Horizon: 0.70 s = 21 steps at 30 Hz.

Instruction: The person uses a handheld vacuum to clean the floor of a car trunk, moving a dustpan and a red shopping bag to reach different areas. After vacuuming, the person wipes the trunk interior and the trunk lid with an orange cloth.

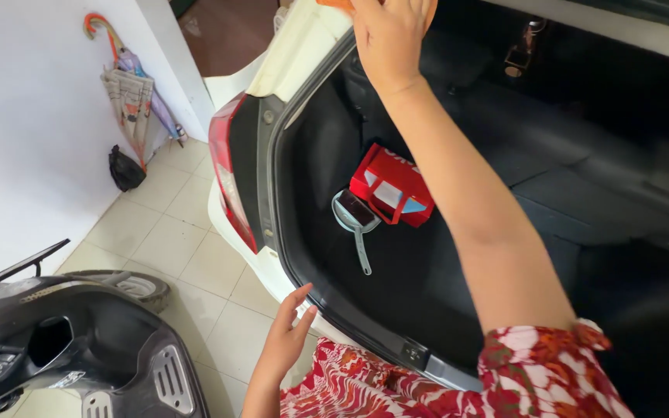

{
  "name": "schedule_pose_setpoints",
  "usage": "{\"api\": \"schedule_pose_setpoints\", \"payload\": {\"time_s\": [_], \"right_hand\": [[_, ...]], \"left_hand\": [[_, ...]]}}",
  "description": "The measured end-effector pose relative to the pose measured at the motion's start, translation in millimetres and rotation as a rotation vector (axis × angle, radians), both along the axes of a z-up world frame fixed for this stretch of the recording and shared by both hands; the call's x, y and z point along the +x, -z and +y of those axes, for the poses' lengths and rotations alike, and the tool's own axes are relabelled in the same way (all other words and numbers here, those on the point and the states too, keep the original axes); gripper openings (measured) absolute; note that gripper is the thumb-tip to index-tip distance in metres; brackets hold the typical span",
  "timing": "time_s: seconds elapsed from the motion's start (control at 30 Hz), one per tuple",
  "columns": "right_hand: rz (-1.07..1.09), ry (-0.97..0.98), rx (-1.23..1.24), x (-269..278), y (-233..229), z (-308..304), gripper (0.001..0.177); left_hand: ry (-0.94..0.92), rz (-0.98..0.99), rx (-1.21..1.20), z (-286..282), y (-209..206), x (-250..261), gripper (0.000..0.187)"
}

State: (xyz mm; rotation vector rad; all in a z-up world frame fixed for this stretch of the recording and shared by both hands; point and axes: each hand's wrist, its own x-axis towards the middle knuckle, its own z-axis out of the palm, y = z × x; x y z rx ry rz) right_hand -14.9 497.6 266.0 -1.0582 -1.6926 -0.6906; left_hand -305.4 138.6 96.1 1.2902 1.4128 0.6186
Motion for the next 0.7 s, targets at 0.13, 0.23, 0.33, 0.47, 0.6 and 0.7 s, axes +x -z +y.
{"api": "schedule_pose_setpoints", "payload": {"time_s": [0.13, 0.23, 0.33, 0.47, 0.6, 0.7], "right_hand": [[0.031, 0.181, -0.156, -34.9, 35.8, 26.8, 0.028], [0.005, 0.263, -0.160, -62.1, 85.6, 45.1, 0.044], [-0.107, 0.204, -0.382, -98.1, 138.4, 51.4, 0.045], [-0.322, 0.047, -0.409, -171.8, 188.7, 2.1, 0.041], [-0.323, -0.340, -0.458, -174.1, 155.6, -30.9, 0.026], [-0.011, -0.300, -0.333, -115.4, 101.7, 0.6, 0.017]], "left_hand": [[-0.087, -0.011, -0.053, -7.3, 1.0, -13.3, 0.047], [-0.131, -0.014, -0.043, -9.5, 0.3, -19.9, 0.047], [-0.184, -0.061, -0.025, -11.3, -3.6, -22.7, 0.048], [-0.200, -0.082, -0.028, -5.4, -11.8, -22.3, 0.048], [-0.243, -0.057, -0.013, -3.0, -20.1, -33.0, 0.047], [-0.280, -0.039, 0.034, 2.2, -18.5, -41.3, 0.048]]}}
